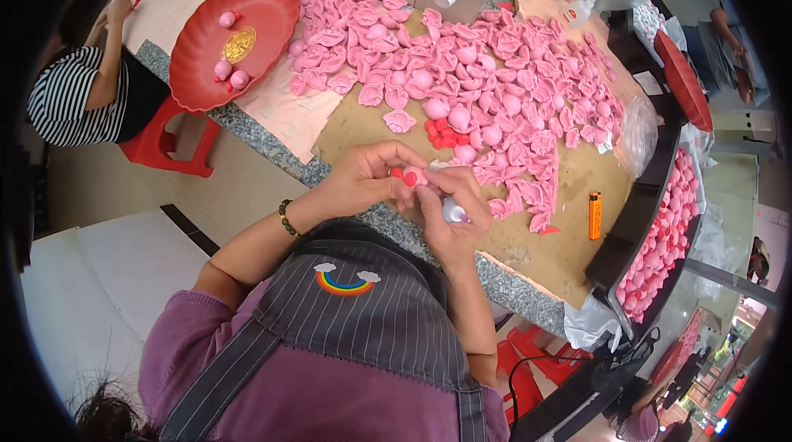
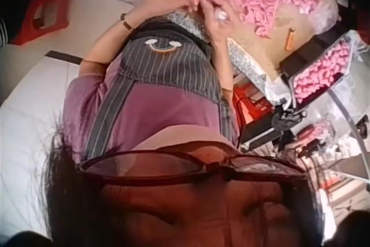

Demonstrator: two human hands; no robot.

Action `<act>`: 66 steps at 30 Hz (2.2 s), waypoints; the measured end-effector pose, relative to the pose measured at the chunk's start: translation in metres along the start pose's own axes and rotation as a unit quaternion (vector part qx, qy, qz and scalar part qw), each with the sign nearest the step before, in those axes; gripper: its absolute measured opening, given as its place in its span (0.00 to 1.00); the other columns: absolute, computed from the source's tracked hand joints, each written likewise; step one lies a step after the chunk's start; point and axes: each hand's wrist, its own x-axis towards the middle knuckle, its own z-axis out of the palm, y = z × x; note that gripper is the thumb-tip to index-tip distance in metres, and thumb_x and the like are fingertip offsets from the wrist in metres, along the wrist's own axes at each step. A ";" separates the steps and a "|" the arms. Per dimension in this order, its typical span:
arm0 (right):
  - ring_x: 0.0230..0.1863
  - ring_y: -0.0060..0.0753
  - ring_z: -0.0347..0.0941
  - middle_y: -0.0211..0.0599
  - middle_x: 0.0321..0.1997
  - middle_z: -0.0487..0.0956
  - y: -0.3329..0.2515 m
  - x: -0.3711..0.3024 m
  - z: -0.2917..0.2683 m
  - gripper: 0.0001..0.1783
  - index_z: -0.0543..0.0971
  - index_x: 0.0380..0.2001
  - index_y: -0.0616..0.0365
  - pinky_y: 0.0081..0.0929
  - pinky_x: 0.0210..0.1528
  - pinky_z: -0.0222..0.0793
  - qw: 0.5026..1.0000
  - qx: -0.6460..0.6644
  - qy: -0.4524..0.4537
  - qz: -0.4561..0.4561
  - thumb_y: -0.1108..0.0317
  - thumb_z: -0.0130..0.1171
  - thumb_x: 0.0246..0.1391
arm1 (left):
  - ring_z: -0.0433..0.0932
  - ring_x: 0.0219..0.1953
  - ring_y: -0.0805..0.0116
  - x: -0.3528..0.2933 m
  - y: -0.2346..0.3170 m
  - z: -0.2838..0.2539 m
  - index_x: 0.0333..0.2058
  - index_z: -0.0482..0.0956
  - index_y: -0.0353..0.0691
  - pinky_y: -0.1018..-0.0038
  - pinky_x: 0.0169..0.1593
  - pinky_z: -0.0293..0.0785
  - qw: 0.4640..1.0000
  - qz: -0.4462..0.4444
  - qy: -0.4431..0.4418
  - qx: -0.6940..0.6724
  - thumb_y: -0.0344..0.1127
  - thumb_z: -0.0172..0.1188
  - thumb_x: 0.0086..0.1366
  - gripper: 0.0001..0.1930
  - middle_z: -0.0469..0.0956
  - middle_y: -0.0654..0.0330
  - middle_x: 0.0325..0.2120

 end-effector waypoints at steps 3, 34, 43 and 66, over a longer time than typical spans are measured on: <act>0.27 0.24 0.70 0.39 0.29 0.74 0.001 -0.005 0.000 0.11 0.78 0.31 0.68 0.18 0.31 0.65 1.000 0.014 -0.004 0.026 0.83 0.61 0.40 | 0.76 0.31 0.78 -0.001 -0.005 -0.002 0.49 0.69 0.32 0.82 0.33 0.74 0.999 0.043 -0.006 0.003 0.23 0.56 0.59 0.18 0.75 0.59 0.36; 0.22 0.30 0.72 0.43 0.21 0.75 -0.001 -0.010 0.003 0.06 0.75 0.21 0.68 0.20 0.26 0.65 0.998 -0.026 -0.006 -0.058 0.85 0.61 0.36 | 0.74 0.38 0.77 -0.004 -0.011 -0.004 0.39 0.73 0.34 0.81 0.41 0.74 0.998 0.051 -0.003 0.037 0.18 0.55 0.56 0.11 0.74 0.61 0.36; 0.29 0.26 0.70 0.41 0.27 0.75 0.000 -0.011 0.006 0.05 0.76 0.26 0.69 0.19 0.33 0.64 1.000 0.009 0.000 0.003 0.83 0.58 0.41 | 0.73 0.42 0.73 0.000 -0.013 -0.001 0.39 0.71 0.34 0.79 0.43 0.73 0.996 0.083 0.008 0.012 0.20 0.55 0.58 0.10 0.72 0.57 0.39; 0.30 0.18 0.66 0.34 0.30 0.73 0.001 -0.012 0.003 0.08 0.76 0.32 0.67 0.14 0.32 0.60 0.985 0.105 -0.007 0.134 0.80 0.56 0.45 | 0.74 0.36 0.76 -0.002 -0.002 0.002 0.38 0.70 0.34 0.79 0.41 0.73 0.995 0.084 0.055 0.022 0.19 0.60 0.54 0.13 0.74 0.58 0.36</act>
